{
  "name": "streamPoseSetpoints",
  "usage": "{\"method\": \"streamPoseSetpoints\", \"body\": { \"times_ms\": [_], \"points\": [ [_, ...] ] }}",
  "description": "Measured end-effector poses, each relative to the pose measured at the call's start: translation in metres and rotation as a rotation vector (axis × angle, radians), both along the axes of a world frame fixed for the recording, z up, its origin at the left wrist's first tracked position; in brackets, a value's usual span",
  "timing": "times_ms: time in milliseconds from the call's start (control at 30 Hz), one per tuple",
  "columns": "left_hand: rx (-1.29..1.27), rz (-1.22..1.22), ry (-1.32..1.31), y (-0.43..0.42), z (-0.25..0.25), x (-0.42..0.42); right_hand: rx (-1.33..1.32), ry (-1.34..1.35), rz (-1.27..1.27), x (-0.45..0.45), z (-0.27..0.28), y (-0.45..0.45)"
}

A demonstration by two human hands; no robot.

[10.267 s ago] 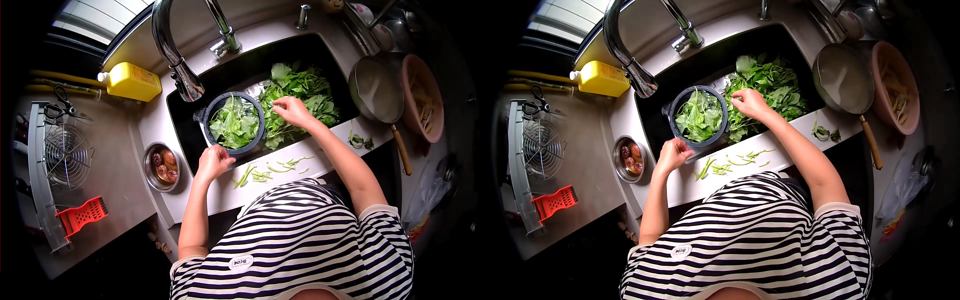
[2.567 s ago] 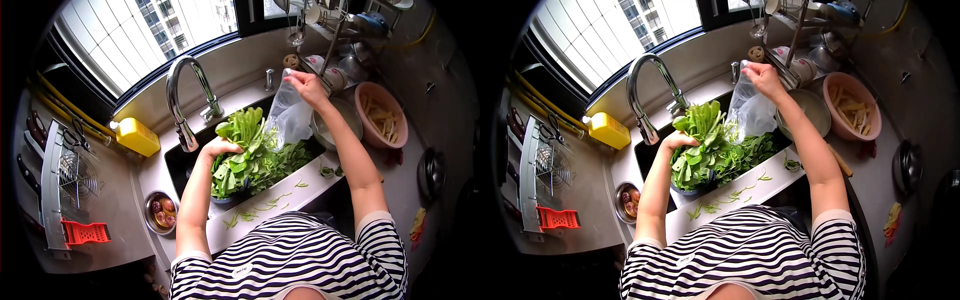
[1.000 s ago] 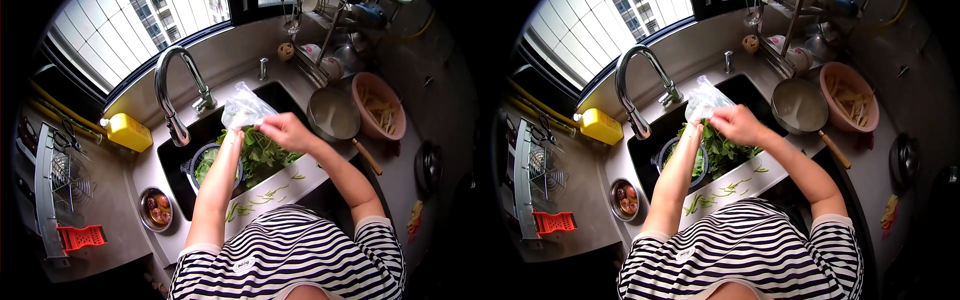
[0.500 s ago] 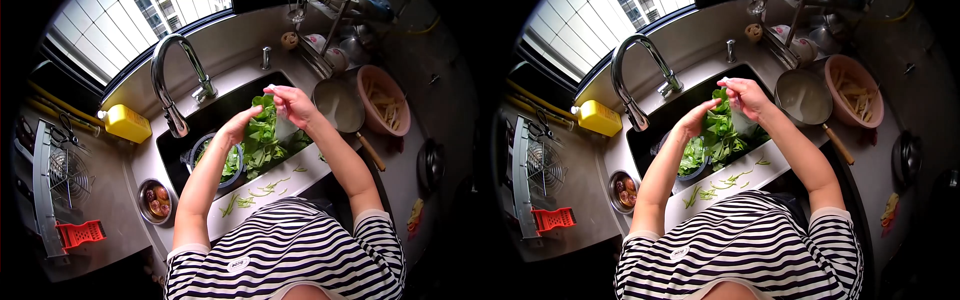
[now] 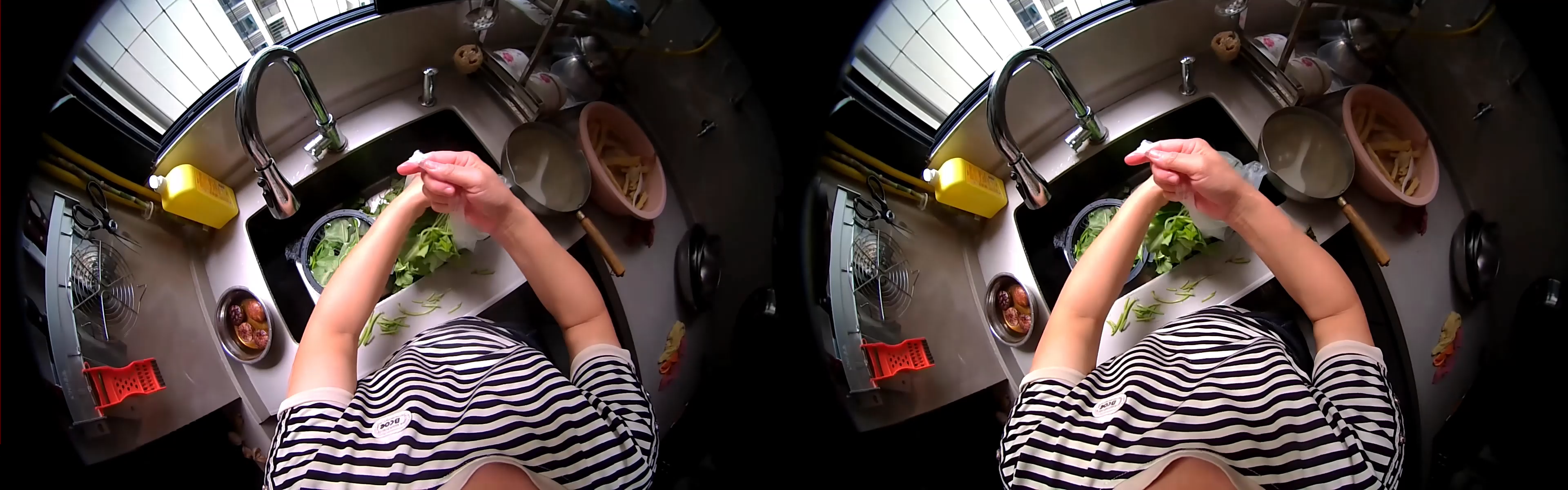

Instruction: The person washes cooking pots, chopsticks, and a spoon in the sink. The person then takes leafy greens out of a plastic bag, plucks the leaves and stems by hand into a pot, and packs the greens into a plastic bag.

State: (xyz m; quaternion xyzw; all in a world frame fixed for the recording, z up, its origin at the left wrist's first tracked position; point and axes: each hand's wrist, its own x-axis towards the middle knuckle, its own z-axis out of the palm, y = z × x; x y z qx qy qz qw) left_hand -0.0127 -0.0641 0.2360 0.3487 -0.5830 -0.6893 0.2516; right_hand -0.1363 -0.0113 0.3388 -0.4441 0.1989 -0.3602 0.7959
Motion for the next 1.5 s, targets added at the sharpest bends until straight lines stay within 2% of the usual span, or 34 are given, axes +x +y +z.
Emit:
{"method": "streamPoseSetpoints", "body": {
  "times_ms": [33, 67, 133, 167, 200, 233, 267, 300, 367, 400, 433, 500, 567, 633, 700, 800, 833, 900, 967, 1000, 1033, 1100, 1133, 1167, 1233, 1300, 1367, 1433, 1500],
  "points": [
    [-0.069, 0.01, -0.003, -0.006, -0.02, -0.003, 0.028, -0.033, 0.007, 0.007, 0.003, 0.006],
    [-0.143, 0.021, -0.006, -0.013, -0.04, -0.005, 0.0, 0.057, -0.001, 0.013, 0.005, 0.011],
    [-0.304, 0.039, -0.008, -0.021, -0.039, -0.012, -0.2, 0.204, -0.123, 0.013, -0.004, 0.004],
    [-0.313, 0.005, -0.258, -0.024, -0.04, -0.011, -0.291, 0.245, -0.21, 0.006, -0.005, -0.002],
    [-0.323, -0.06, -0.505, -0.016, -0.011, -0.011, -0.297, 0.244, -0.312, -0.006, -0.01, -0.012],
    [-0.231, -0.004, -0.492, -0.014, -0.014, -0.003, -0.232, 0.283, -0.343, -0.021, 0.001, -0.015],
    [-0.336, 0.016, -0.477, -0.009, -0.017, 0.009, -0.184, 0.252, -0.364, -0.034, 0.003, -0.02],
    [-0.442, 0.037, -0.459, 0.01, 0.015, 0.02, -0.138, 0.22, -0.384, -0.041, 0.004, -0.022],
    [-0.497, 0.032, -0.372, 0.032, 0.049, 0.041, -0.125, 0.192, -0.385, -0.043, 0.01, -0.019],
    [-0.49, 0.106, -0.358, 0.043, 0.061, 0.046, -0.119, 0.177, -0.383, -0.043, 0.011, -0.018],
    [-0.39, 0.253, -0.264, 0.053, 0.053, 0.05, -0.115, 0.161, -0.384, -0.04, 0.011, -0.017],
    [-0.476, 0.597, -0.27, 0.082, 0.037, 0.052, -0.108, 0.131, -0.386, -0.029, 0.012, -0.015],
    [-0.327, 0.949, -0.117, 0.11, 0.003, 0.045, -0.099, 0.117, -0.379, -0.02, 0.011, -0.015],
    [-0.457, 0.869, -0.347, 0.134, -0.023, 0.039, -0.084, 0.104, -0.372, -0.015, 0.011, -0.017],
    [-0.777, 0.748, -0.499, 0.146, -0.029, 0.021, -0.059, 0.053, -0.374, -0.011, 0.014, -0.015],
    [-0.695, 0.761, -0.575, 0.123, -0.046, 0.008, -0.039, -0.032, -0.339, -0.007, 0.023, -0.013],
    [-0.74, 0.816, -0.481, 0.109, -0.05, 0.009, -0.06, -0.027, -0.342, -0.009, 0.026, -0.013],
    [-0.721, 0.669, -0.364, 0.085, -0.05, 0.028, -0.102, -0.019, -0.355, -0.02, 0.033, -0.015],
    [-0.609, 0.405, -0.384, 0.061, -0.049, 0.053, -0.146, 0.088, -0.368, -0.035, 0.034, -0.021],
    [-0.748, 0.368, -0.411, 0.057, -0.038, 0.063, -0.16, 0.154, -0.37, -0.043, 0.034, -0.023],
    [-0.526, 0.329, -0.307, 0.058, -0.015, 0.069, -0.17, 0.218, -0.37, -0.05, 0.032, -0.025],
    [-0.402, 0.274, -0.353, 0.046, 0.003, 0.084, -0.229, 0.305, -0.359, -0.051, 0.02, -0.028],
    [-0.367, 0.294, -0.326, 0.047, 0.018, 0.082, -0.278, 0.33, -0.347, -0.047, 0.013, -0.027],
    [-0.443, 0.276, -0.39, 0.046, 0.026, 0.081, -0.327, 0.354, -0.335, -0.041, 0.009, -0.026],
    [-0.383, 0.273, -0.406, 0.049, 0.041, 0.06, -0.311, 0.326, -0.292, -0.022, 0.007, -0.018],
    [-0.189, 0.389, -0.303, 0.045, 0.038, 0.036, -0.344, 0.246, -0.257, 0.001, -0.004, -0.015],
    [-0.266, 0.529, -0.337, 0.036, 0.022, 0.017, -0.251, 0.203, -0.202, 0.018, 0.005, 0.002],
    [-0.375, 0.61, -0.386, 0.032, 0.013, 0.008, -0.383, 0.219, -0.153, 0.029, 0.006, 0.013],
    [-0.472, 0.584, -0.456, 0.032, 0.008, 0.005, -0.516, 0.161, -0.041, 0.037, 0.015, 0.029]
  ]
}}
